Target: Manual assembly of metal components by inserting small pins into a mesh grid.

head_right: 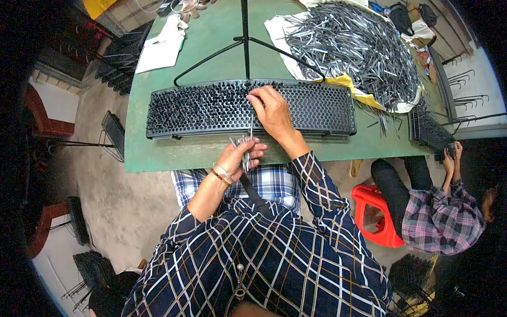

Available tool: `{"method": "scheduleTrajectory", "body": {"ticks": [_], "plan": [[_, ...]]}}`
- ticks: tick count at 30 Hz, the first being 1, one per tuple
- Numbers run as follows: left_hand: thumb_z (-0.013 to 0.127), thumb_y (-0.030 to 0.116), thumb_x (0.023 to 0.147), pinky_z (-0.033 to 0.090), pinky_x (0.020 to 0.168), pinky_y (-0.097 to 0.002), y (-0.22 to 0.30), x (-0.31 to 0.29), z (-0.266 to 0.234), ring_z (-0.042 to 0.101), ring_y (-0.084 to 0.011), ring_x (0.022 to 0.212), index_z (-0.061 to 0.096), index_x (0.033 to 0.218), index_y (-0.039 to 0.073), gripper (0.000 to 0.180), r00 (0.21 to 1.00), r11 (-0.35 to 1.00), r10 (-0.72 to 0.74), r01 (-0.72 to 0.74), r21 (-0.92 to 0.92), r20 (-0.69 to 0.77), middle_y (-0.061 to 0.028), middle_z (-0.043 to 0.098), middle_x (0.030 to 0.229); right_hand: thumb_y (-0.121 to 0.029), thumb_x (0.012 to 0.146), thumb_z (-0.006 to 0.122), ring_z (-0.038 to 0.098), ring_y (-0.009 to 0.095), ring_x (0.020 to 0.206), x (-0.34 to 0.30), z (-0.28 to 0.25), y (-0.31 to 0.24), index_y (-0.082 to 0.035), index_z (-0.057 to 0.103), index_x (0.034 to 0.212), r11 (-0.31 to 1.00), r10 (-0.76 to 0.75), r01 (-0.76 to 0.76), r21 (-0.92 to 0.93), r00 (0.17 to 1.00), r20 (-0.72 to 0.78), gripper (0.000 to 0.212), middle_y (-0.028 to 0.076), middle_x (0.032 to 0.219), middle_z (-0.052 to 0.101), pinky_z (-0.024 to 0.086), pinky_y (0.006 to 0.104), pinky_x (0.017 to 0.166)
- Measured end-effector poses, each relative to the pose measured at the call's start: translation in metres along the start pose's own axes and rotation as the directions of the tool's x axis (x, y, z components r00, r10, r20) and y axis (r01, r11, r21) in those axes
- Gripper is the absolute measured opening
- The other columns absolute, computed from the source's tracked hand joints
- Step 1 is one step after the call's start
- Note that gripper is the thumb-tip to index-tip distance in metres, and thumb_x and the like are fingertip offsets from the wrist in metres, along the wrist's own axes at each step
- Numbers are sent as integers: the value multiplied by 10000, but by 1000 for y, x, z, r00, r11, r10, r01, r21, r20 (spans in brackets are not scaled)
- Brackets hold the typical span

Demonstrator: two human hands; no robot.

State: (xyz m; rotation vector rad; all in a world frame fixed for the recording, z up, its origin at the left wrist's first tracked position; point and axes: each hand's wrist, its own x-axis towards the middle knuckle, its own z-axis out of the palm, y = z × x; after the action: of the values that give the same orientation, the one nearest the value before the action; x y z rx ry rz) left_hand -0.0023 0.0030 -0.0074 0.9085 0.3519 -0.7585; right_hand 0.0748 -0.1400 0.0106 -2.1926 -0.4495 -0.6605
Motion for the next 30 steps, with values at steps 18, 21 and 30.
{"method": "scheduleTrajectory", "body": {"ticks": [18,21,30], "plan": [[478,160,929,529,591,-231,0,2,-4,627,-107,744,530,1060,27,194,1000,1000,6,-6,-5,5,-123,652,982,-64,817,619,606,262,710,-2,-1,-2,0,619,859,997,-70,69,-29,997,-41,76,114,819,617,481,326,618],[483,164,927,529,592,-229,0,2,-5,627,-105,748,531,1060,28,196,1000,1000,6,-5,-16,2,-118,653,977,-65,818,621,608,259,704,-3,-2,-3,-1,620,861,1000,-25,25,-9,999,-42,77,114,817,618,481,323,610],[494,166,923,528,598,-226,-1,2,-4,624,-99,759,542,1055,34,193,1000,1000,3,-3,-6,5,-110,655,974,-61,809,632,619,230,708,-9,4,-1,-4,639,863,998,-62,62,5,998,-18,79,106,819,628,486,307,602]]}}
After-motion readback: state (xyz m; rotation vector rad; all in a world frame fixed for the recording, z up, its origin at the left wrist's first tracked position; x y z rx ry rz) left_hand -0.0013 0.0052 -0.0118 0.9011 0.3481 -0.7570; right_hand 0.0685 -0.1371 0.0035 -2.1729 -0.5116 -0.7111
